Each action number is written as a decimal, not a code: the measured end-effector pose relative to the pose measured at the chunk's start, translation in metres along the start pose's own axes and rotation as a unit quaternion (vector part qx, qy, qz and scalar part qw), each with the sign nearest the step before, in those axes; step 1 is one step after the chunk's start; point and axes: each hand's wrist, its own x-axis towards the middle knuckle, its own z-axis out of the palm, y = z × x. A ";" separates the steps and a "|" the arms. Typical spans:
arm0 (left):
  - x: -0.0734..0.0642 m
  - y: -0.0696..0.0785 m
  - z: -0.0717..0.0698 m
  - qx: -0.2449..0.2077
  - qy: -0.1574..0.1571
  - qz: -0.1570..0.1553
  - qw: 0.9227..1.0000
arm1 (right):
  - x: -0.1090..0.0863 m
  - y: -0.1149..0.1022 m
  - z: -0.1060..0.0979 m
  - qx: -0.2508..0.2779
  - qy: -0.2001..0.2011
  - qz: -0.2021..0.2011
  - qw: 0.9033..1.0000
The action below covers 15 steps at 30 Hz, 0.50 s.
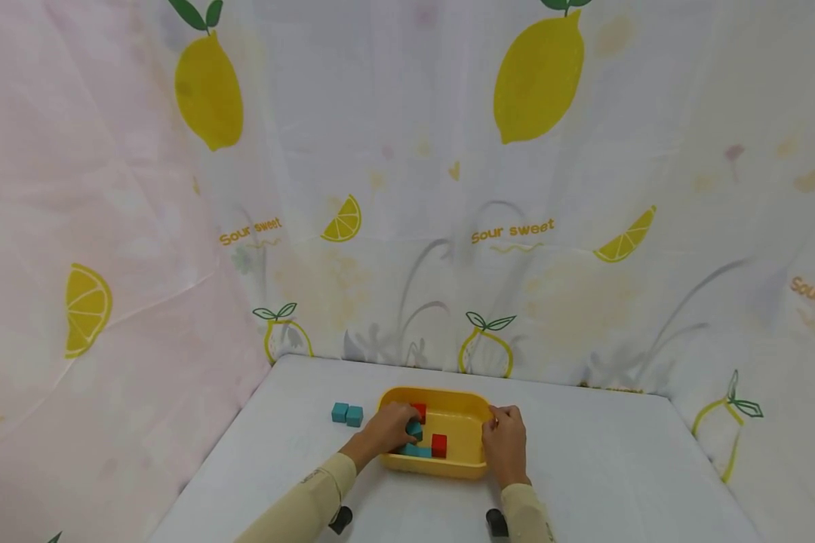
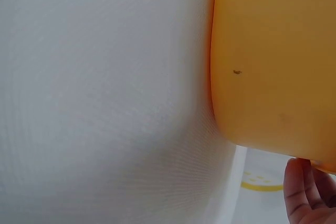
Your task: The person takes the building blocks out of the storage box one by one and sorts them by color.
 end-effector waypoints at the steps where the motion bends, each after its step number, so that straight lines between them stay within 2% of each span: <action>1: 0.000 0.000 0.000 0.002 -0.001 0.001 1.000 | 0.000 0.000 0.000 0.000 -0.001 0.000 1.000; 6: 0.000 0.000 0.000 0.002 -0.006 0.003 1.000 | 0.000 -0.001 0.001 -0.005 -0.008 0.007 1.000; 15: -0.001 -0.001 -0.001 -0.024 -0.011 0.015 1.000 | 0.000 0.001 0.001 -0.009 -0.009 0.010 1.000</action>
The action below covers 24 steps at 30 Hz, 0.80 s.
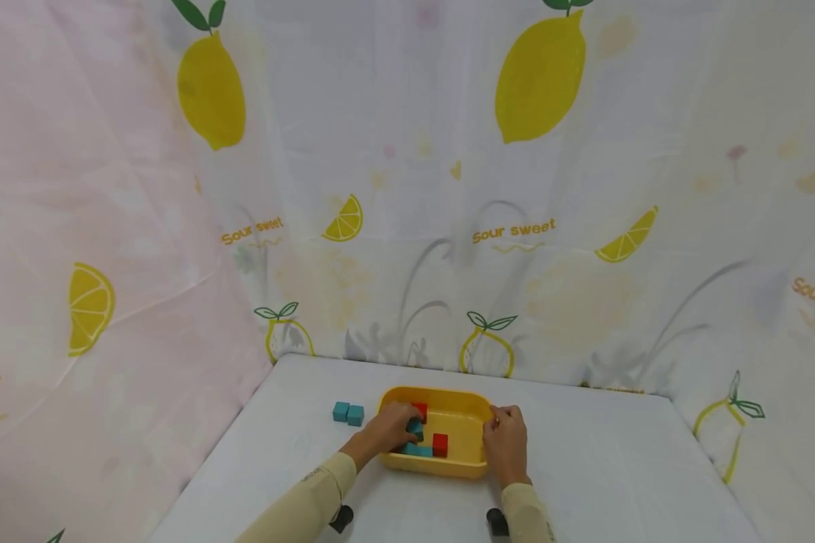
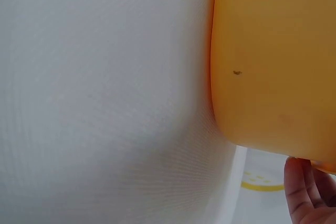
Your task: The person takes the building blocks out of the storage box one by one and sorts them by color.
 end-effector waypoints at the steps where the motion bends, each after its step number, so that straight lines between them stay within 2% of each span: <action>1: 0.000 0.000 0.000 -0.006 0.000 0.001 1.000 | 0.000 0.000 0.000 0.000 0.000 0.000 1.000; 8: 0.001 0.000 -0.004 -0.030 0.003 -0.015 0.999 | 0.001 0.001 0.001 0.006 -0.002 0.002 1.000; 11: 0.000 -0.001 -0.008 -0.055 0.010 -0.013 0.998 | 0.000 0.001 0.000 0.005 0.002 -0.003 1.000; 14: -0.002 -0.002 -0.012 -0.074 0.030 0.003 0.997 | 0.000 0.000 -0.001 0.006 0.002 -0.003 1.000; 19: -0.002 -0.007 -0.020 -0.058 0.078 0.024 0.995 | 0.000 -0.001 -0.001 0.008 -0.002 0.004 1.000; 24: -0.003 -0.011 -0.032 -0.077 0.102 0.014 0.992 | 0.000 0.000 0.000 0.007 0.001 0.002 1.000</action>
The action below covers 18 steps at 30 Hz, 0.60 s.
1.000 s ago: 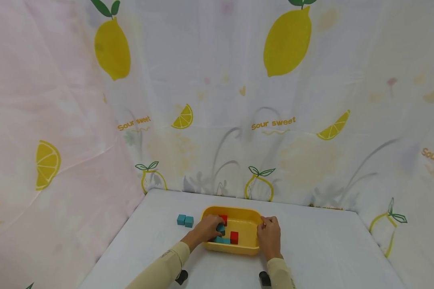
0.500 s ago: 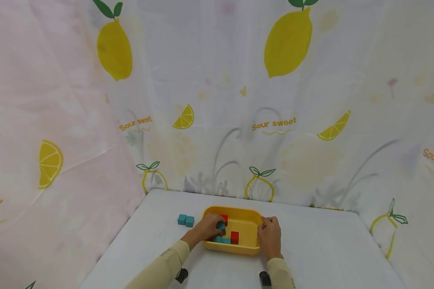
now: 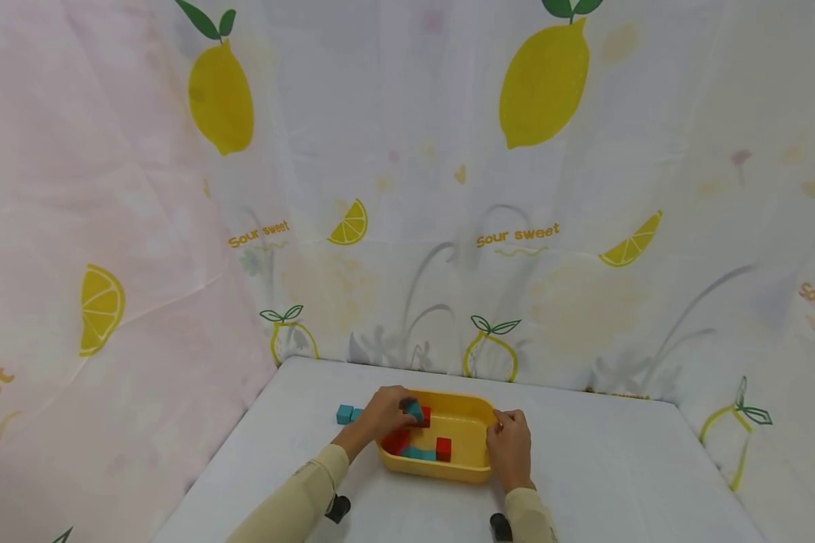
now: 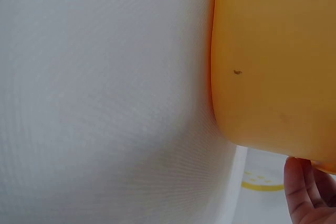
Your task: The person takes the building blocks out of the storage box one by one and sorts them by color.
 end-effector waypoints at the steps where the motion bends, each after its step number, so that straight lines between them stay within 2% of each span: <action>1: 0.000 -0.001 -0.002 -0.007 0.002 -0.005 1.000 | 0.000 0.000 0.000 -0.001 0.000 -0.001 1.000; 4: 0.001 -0.003 -0.008 -0.023 0.015 -0.008 1.000 | 0.000 0.001 0.001 -0.003 0.001 -0.004 1.000; 12: -0.003 -0.019 -0.022 -0.017 0.069 0.021 0.997 | -0.002 0.001 0.000 -0.003 0.021 -0.024 0.999; 18: -0.008 -0.035 -0.034 -0.016 0.103 0.017 0.994 | -0.002 0.002 0.000 -0.002 0.033 -0.037 0.999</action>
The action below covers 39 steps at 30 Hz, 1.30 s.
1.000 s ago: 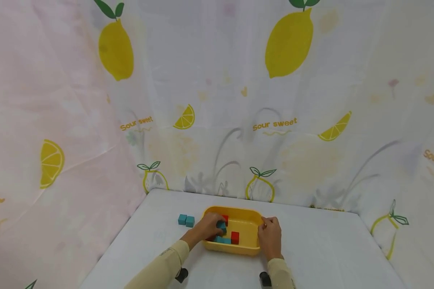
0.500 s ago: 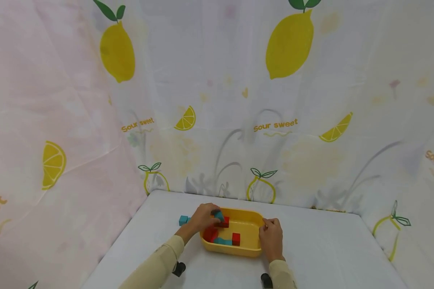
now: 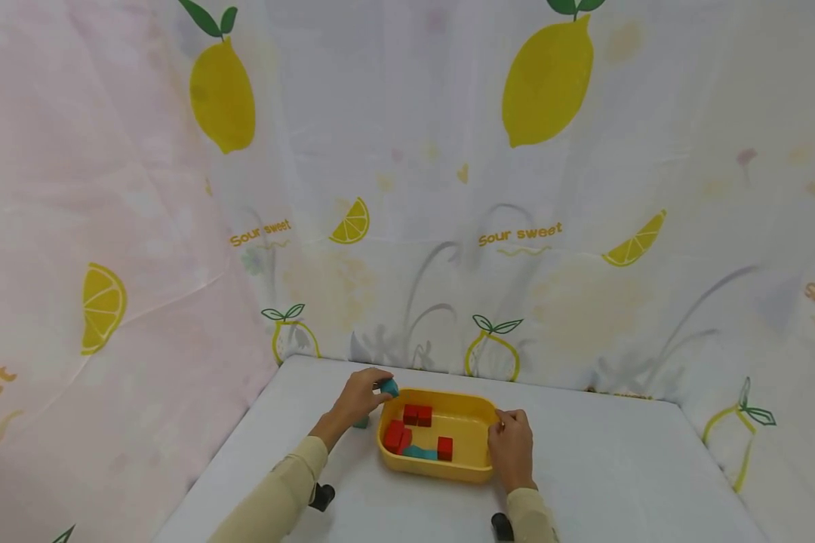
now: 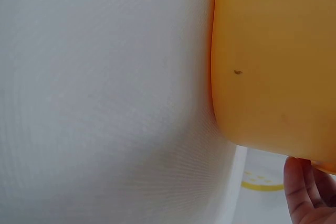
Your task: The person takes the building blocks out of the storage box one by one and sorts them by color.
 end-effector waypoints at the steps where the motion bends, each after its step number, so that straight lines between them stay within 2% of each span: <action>1: -0.001 -0.003 -0.002 0.001 0.002 -0.003 1.000 | 0.000 0.001 0.000 0.000 0.000 0.000 1.000; 8: -0.010 -0.026 -0.012 0.011 0.011 -0.028 0.999 | 0.001 0.002 0.000 -0.002 -0.006 -0.006 1.000; 15: -0.020 -0.046 -0.021 -0.001 0.035 -0.034 0.999 | 0.003 0.002 -0.003 -0.009 -0.009 0.002 1.000; 22: -0.031 -0.060 -0.030 -0.009 0.053 -0.065 0.996 | 0.003 0.002 -0.002 0.001 -0.007 -0.004 1.000; 27: -0.039 -0.069 -0.029 -0.017 0.047 -0.081 0.995 | 0.002 0.001 -0.001 0.005 -0.015 0.008 1.000; 39: -0.052 -0.080 -0.031 0.007 0.045 -0.084 0.995 | 0.002 0.003 0.000 0.005 -0.006 -0.002 1.000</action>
